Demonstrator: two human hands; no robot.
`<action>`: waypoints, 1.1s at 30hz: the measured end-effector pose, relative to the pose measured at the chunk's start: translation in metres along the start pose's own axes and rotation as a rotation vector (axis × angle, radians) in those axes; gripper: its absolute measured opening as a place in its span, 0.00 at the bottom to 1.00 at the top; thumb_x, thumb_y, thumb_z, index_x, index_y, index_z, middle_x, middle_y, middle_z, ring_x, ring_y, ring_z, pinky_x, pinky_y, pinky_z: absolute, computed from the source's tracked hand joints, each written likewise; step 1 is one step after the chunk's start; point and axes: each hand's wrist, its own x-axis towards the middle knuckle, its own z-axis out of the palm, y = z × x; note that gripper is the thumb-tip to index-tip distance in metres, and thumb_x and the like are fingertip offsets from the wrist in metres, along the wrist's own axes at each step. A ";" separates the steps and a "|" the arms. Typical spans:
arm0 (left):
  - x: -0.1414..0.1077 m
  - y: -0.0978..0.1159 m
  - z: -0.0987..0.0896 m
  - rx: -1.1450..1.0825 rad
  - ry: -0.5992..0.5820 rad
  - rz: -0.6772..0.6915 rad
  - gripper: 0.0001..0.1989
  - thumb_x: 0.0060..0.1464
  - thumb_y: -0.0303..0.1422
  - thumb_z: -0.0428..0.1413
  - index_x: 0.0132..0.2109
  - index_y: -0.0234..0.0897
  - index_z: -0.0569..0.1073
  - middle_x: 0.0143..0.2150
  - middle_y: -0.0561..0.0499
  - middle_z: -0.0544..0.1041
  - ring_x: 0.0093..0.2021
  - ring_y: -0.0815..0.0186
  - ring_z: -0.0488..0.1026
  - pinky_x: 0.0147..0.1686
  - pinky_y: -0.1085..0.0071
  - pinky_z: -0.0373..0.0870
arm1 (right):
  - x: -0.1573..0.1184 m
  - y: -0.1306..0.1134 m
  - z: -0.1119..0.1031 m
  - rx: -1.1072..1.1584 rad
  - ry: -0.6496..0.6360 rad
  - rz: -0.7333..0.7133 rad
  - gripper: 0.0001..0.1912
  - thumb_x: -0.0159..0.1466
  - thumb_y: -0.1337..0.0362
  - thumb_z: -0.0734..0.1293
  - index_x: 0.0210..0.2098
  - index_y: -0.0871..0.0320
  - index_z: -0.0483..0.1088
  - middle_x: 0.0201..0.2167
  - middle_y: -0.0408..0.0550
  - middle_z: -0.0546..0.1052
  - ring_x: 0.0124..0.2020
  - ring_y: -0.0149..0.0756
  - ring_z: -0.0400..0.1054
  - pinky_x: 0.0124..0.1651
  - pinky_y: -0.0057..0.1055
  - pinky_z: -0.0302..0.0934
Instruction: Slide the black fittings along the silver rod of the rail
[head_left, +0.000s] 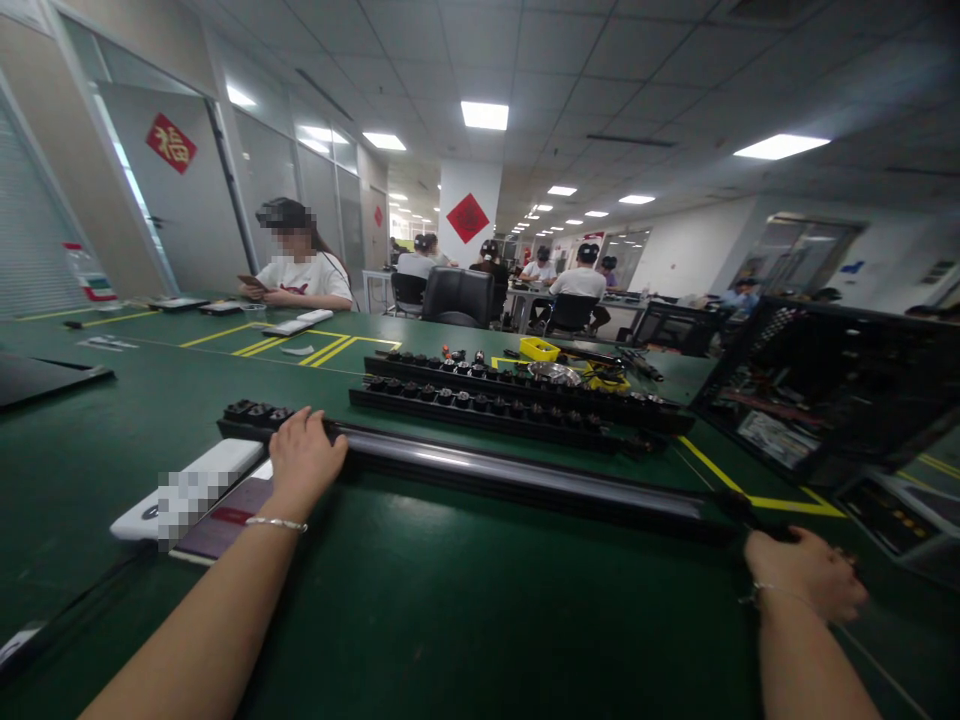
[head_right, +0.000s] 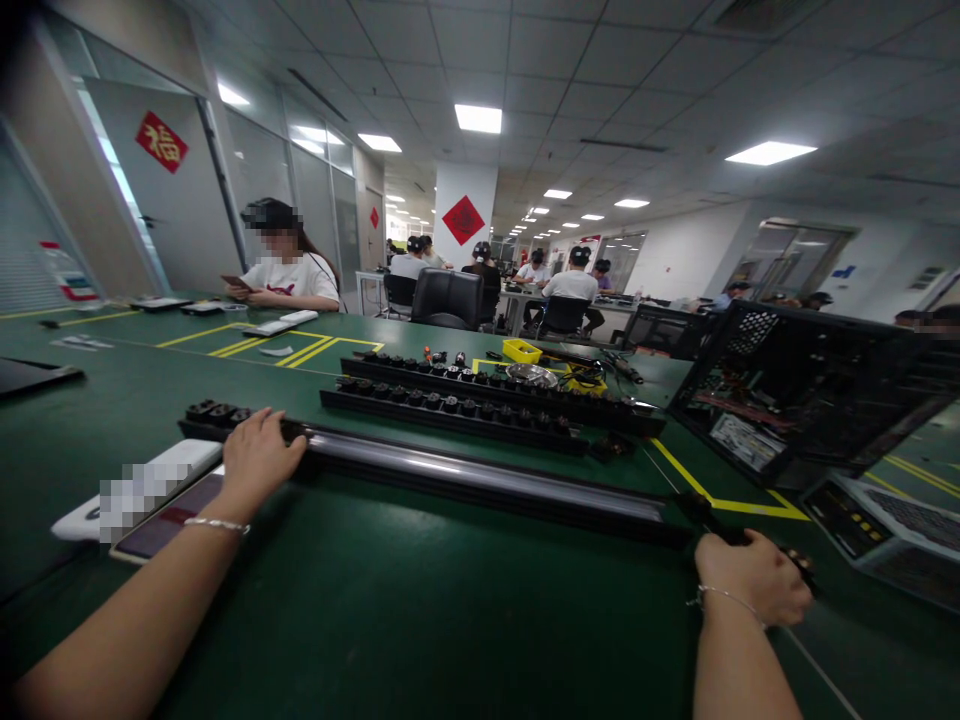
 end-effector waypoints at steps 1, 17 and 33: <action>0.001 -0.004 0.000 -0.003 -0.005 -0.022 0.30 0.49 0.39 0.48 0.58 0.28 0.62 0.60 0.34 0.62 0.60 0.48 0.56 0.57 0.51 0.54 | -0.004 -0.006 -0.002 0.016 0.044 0.037 0.29 0.55 0.53 0.56 0.52 0.58 0.65 0.55 0.68 0.62 0.56 0.65 0.54 0.46 0.57 0.55; 0.005 -0.014 0.008 0.023 -0.067 -0.031 0.29 0.52 0.38 0.45 0.58 0.26 0.61 0.60 0.30 0.61 0.59 0.46 0.59 0.54 0.50 0.57 | -0.083 -0.084 0.006 -0.012 -0.268 -0.780 0.26 0.64 0.54 0.48 0.53 0.55 0.66 0.56 0.48 0.67 0.59 0.41 0.55 0.58 0.44 0.48; 0.006 -0.015 0.010 0.047 -0.053 0.018 0.23 0.52 0.39 0.44 0.49 0.26 0.68 0.52 0.32 0.68 0.53 0.49 0.64 0.51 0.58 0.61 | -0.082 -0.085 -0.003 -0.042 -0.314 -0.778 0.27 0.64 0.54 0.48 0.55 0.57 0.65 0.57 0.48 0.66 0.60 0.41 0.54 0.59 0.43 0.49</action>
